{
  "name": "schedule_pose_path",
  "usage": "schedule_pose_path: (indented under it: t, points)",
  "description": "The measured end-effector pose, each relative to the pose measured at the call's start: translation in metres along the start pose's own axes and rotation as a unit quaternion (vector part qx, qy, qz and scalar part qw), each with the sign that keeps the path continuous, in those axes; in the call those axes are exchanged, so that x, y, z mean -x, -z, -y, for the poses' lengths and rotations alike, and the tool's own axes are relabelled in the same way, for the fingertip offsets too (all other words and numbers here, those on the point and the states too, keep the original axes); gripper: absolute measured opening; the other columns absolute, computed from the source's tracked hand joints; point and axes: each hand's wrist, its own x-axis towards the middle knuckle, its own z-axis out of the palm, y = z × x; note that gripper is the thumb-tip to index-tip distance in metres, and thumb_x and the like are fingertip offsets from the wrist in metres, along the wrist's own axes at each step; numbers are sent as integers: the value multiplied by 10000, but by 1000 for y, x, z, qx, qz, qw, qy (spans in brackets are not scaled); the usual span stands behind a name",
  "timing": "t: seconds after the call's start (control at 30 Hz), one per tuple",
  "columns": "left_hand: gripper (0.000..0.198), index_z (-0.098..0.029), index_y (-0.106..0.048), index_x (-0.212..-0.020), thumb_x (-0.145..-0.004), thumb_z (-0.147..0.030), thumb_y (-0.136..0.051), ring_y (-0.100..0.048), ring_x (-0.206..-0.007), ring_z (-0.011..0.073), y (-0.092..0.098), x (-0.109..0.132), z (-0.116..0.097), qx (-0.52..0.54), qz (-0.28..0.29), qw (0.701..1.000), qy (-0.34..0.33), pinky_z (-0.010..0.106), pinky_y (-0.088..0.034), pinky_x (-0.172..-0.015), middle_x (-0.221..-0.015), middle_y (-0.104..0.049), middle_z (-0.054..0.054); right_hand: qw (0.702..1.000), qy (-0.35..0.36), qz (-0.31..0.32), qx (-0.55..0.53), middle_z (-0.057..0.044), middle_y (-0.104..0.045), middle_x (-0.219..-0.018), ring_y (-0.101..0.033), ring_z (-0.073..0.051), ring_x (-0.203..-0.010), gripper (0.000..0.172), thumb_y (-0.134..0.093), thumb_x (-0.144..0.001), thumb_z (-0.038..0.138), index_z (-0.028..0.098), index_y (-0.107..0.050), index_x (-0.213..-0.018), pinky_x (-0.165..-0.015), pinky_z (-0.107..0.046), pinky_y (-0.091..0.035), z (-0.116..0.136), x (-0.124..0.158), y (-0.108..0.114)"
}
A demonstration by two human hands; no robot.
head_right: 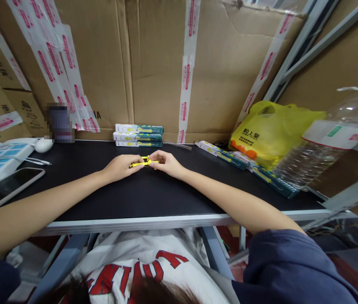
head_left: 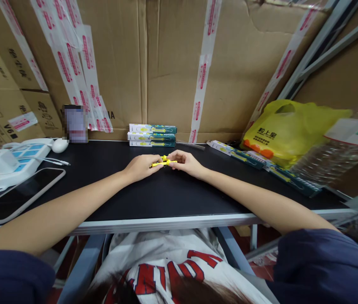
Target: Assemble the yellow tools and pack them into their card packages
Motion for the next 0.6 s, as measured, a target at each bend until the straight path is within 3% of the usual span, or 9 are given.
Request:
schedule_pose_path:
  t: [0.1, 0.23, 0.37, 0.5, 0.6]
  points:
    - [328, -234, -675, -1052, -971, -460, -450, -692, -831, 206, 0, 0, -2, -4, 5, 1000, 9, 265, -399, -663, -969, -760, 37, 1000, 5, 6, 11, 3, -697, -849, -630, -109, -649, 401, -838, -689, 428, 212, -615, -943, -588, -246, -517, 1, 4, -8]
    - [334, -225, -628, -1044, -987, -464, -402, -669, -755, 207, 0, 0, -2, 4, 9, 999, 38, 277, -376, -631, -898, -732, 37, 999, 40, 2, 33, -11, -707, -925, -677, -144, -779, 399, -802, -724, 363, 230, -553, -1007, -729, -291, -547, 0, 5, -9]
    - [277, -218, -554, -1026, -989, -431, -382, -600, -650, 179, 2, -1, -1, 59, -65, 993, 82, 284, -378, -629, -754, -656, 0, 994, 62, -46, 84, -23, -705, -914, -669, -167, -830, 366, -683, -752, 266, 227, -525, -1079, -796, -332, -521, -9, -2, 9]
    - [314, -222, -550, -1048, -945, -508, -470, -514, -550, 151, 4, -1, 2, 129, -126, 974, 135, 277, -369, -607, -603, -572, -54, 976, 68, -130, 163, -22, -677, -847, -644, -183, -822, 264, -588, -732, 222, 206, -559, -993, -832, -372, -500, -20, -11, 33]
    - [388, -220, -609, -1062, -899, -565, -538, -527, -559, 148, 2, -2, 6, 167, -147, 963, 151, 276, -383, -602, -645, -621, -34, 962, 65, -160, 212, -23, -660, -826, -629, -188, -809, 191, -571, -743, 231, 205, -577, -932, -837, -383, -498, -23, -14, 43]
